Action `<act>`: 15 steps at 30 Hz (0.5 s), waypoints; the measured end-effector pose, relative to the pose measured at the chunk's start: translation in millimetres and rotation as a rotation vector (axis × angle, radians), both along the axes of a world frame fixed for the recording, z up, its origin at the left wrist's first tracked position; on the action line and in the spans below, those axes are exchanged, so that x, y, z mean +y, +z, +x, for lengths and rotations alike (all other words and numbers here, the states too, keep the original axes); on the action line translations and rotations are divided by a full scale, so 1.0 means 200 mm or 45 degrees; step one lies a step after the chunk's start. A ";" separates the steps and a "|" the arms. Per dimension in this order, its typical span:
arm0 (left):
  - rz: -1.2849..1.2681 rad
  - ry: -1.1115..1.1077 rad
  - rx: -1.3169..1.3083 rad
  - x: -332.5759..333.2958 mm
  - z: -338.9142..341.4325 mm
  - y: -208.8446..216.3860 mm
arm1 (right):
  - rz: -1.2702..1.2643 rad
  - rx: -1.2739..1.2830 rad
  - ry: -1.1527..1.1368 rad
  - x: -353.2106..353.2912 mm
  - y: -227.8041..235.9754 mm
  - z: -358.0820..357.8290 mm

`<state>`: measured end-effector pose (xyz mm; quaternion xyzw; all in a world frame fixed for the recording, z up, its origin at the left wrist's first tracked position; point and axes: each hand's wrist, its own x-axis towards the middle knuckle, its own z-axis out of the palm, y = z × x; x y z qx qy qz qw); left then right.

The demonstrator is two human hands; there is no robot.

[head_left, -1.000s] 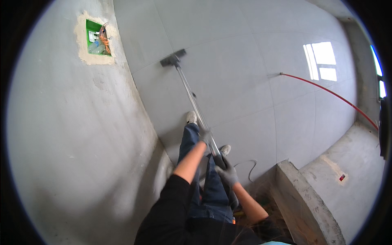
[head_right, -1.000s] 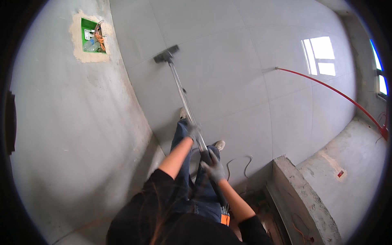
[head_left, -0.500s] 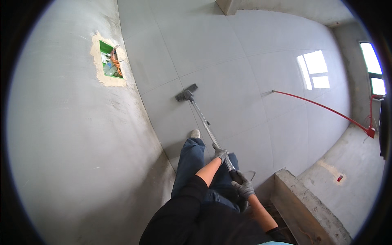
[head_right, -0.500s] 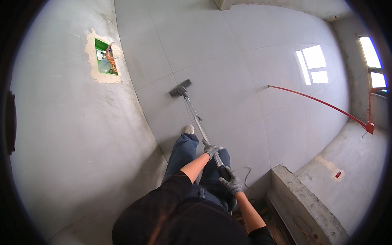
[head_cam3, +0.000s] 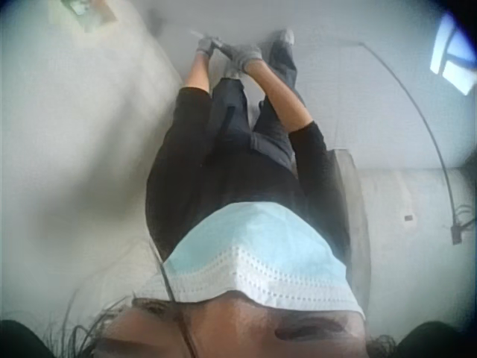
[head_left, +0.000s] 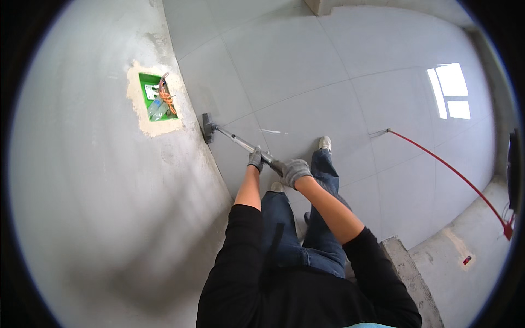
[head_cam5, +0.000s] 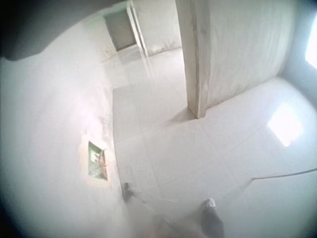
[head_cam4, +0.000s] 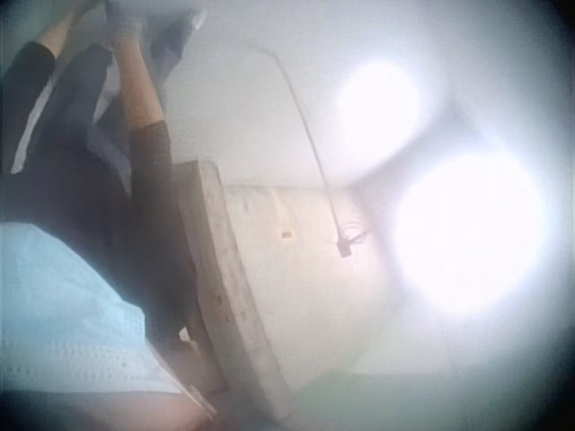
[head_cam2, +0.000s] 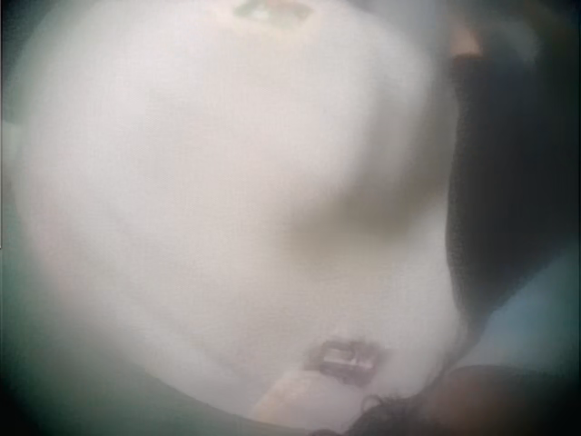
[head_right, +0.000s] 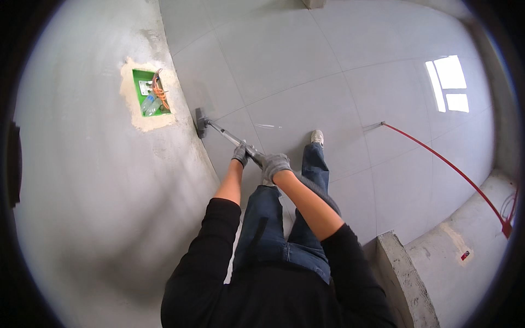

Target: The person vacuums a tiled floor and staircase using a canister vacuum with a long wand and floor head. They move the vacuum head back and forth across the floor, then carry the unit up the stairs and continue vacuuming the steps and landing.

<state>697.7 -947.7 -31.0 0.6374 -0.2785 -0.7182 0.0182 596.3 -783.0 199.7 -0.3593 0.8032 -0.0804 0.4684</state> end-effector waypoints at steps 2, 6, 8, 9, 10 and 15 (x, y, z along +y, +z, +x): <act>-0.032 -0.034 0.052 -0.05 -0.21 -0.04 | 0.056 -0.024 0.009 -0.06 -0.09 -0.25; 0.029 -0.099 -0.068 0.06 -0.64 -0.15 | 0.142 -0.103 -0.048 0.04 -0.22 -0.76; 0.084 -0.070 -0.137 0.15 -0.83 -0.19 | 0.086 -0.113 -0.099 0.16 -0.23 -0.98; 0.021 -0.058 -0.100 0.23 -0.90 -0.19 | 0.085 -0.116 -0.120 0.24 -0.21 -1.06; -0.041 -0.043 -0.108 0.32 -0.97 -0.20 | 0.070 -0.102 -0.155 0.32 -0.19 -1.12; 0.107 -0.119 -0.040 0.77 -1.29 -0.08 | 0.115 -0.018 -0.337 0.75 0.06 -1.39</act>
